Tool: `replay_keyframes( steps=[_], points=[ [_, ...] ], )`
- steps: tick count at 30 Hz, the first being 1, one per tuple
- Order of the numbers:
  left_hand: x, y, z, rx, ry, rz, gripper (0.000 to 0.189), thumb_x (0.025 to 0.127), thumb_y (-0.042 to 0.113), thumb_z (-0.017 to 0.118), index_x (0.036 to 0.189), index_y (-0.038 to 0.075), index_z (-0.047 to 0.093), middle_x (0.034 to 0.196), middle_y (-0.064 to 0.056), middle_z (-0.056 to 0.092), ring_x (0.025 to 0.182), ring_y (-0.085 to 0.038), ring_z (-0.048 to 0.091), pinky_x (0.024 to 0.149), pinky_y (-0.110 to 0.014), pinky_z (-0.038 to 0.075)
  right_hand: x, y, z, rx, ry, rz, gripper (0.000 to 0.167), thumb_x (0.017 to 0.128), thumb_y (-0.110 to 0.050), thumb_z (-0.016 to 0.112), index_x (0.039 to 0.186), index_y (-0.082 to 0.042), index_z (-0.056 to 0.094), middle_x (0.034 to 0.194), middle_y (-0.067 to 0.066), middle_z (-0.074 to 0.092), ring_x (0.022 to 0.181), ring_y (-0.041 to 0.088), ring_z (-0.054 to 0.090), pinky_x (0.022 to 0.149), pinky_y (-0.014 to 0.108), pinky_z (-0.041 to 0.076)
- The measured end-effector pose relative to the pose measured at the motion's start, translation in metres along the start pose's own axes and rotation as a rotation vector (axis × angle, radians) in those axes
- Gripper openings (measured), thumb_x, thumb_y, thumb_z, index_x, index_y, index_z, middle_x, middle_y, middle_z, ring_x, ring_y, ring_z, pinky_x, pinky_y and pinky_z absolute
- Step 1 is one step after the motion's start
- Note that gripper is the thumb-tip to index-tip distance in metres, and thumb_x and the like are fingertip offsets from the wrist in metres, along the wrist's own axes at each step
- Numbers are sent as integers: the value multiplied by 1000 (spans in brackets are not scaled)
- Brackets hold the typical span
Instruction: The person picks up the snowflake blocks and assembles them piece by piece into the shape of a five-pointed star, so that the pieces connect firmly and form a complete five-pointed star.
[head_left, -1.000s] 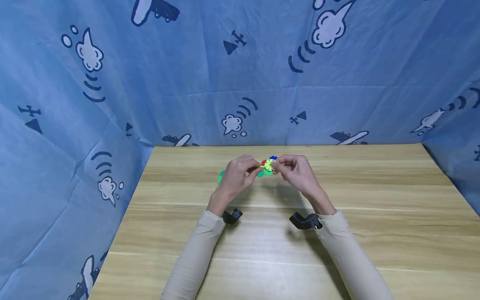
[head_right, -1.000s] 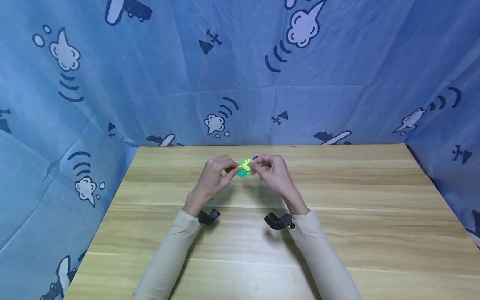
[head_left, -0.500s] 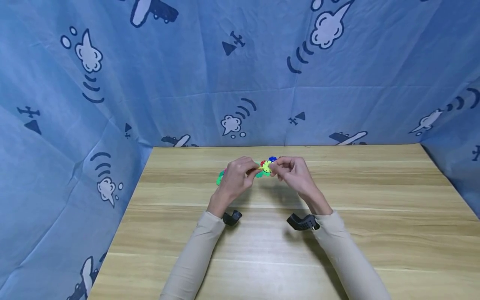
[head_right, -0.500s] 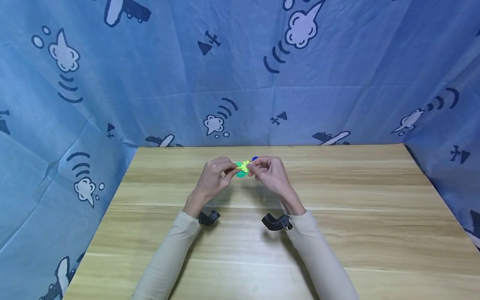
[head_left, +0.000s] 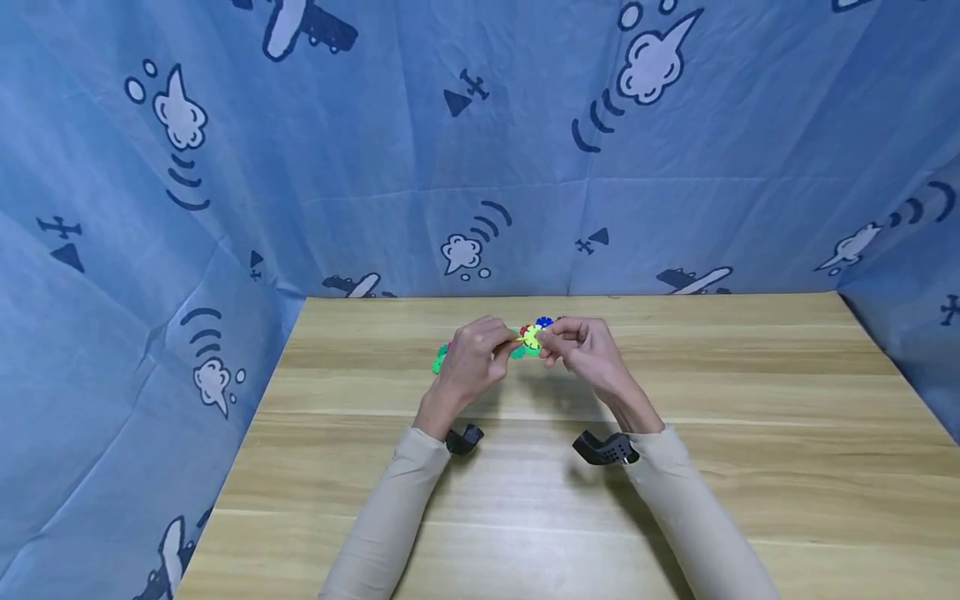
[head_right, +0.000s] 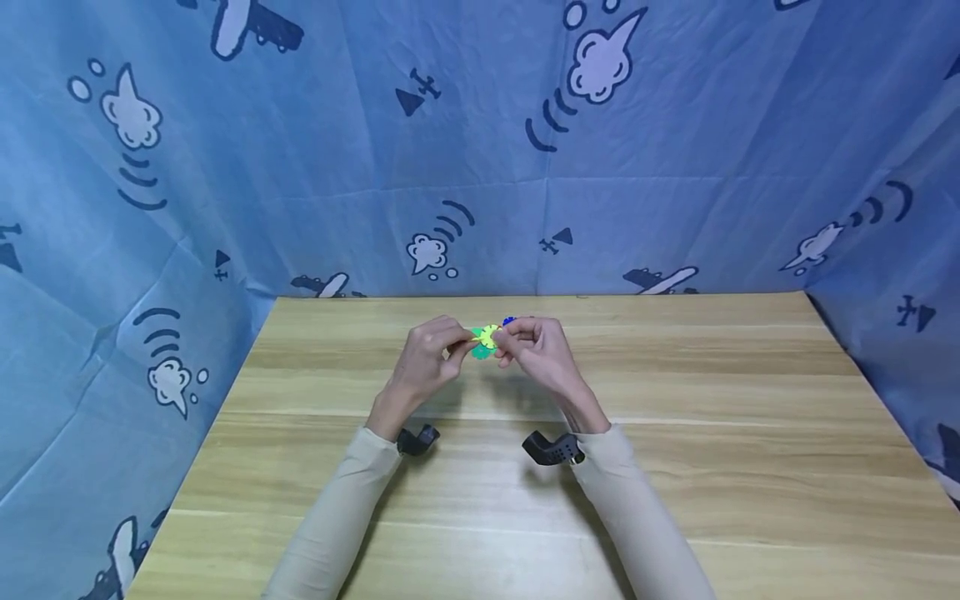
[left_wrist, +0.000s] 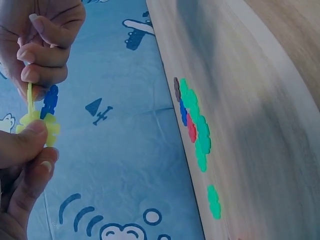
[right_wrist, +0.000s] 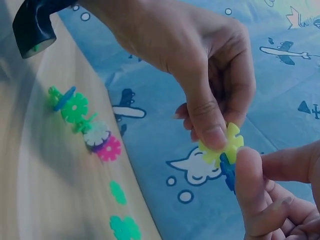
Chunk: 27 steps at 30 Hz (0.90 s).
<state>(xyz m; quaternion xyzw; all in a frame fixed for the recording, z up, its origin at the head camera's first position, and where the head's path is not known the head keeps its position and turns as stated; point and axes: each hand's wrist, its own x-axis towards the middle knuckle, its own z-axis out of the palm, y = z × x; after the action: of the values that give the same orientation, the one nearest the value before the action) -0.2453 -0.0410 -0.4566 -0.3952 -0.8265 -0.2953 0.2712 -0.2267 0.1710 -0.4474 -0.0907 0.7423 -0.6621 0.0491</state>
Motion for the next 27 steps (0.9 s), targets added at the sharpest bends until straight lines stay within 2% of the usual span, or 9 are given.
replay_keyframes(
  steps=[5, 12, 18, 23, 27],
  points=[
    [-1, -1, 0, 13, 11, 29, 5, 89, 1, 79, 85, 4, 77, 73, -2, 70, 71, -14, 65, 68, -24, 57, 0, 2, 0, 6, -18, 14, 25, 102, -14, 66, 103, 11, 69, 71, -5, 73, 61, 8, 68, 46, 18, 32],
    [0, -2, -1, -27, 10, 43, 8, 87, 0, 80, 83, 5, 77, 73, -2, 71, 70, -14, 65, 69, -24, 58, -1, 0, -3, -15, -26, 15, 23, 102, -16, 68, 101, 7, 71, 72, -2, 75, 61, 10, 68, 47, 18, 34],
    [-1, -2, 3, -30, 38, 25, 6, 88, 0, 79, 84, 4, 78, 73, -3, 72, 70, -15, 65, 67, -23, 57, -1, 0, -2, -25, -12, 0, 25, 102, -16, 67, 100, 8, 70, 71, -2, 74, 61, 10, 68, 52, 20, 42],
    [0, 1, 2, 23, -3, 53, 10, 86, -4, 80, 82, 4, 77, 71, -3, 69, 69, -15, 64, 68, -23, 57, -2, -1, -4, -42, -56, 42, 22, 102, -11, 66, 102, 11, 68, 71, -2, 72, 60, 8, 66, 57, 20, 54],
    [2, 6, -2, 12, -56, 69, 9, 88, -3, 79, 83, 4, 77, 72, -3, 68, 70, -15, 61, 69, -22, 56, -2, -2, -9, -49, -96, 55, 17, 101, -6, 65, 100, 10, 67, 71, 0, 69, 59, 8, 64, 58, 22, 59]
  ],
)
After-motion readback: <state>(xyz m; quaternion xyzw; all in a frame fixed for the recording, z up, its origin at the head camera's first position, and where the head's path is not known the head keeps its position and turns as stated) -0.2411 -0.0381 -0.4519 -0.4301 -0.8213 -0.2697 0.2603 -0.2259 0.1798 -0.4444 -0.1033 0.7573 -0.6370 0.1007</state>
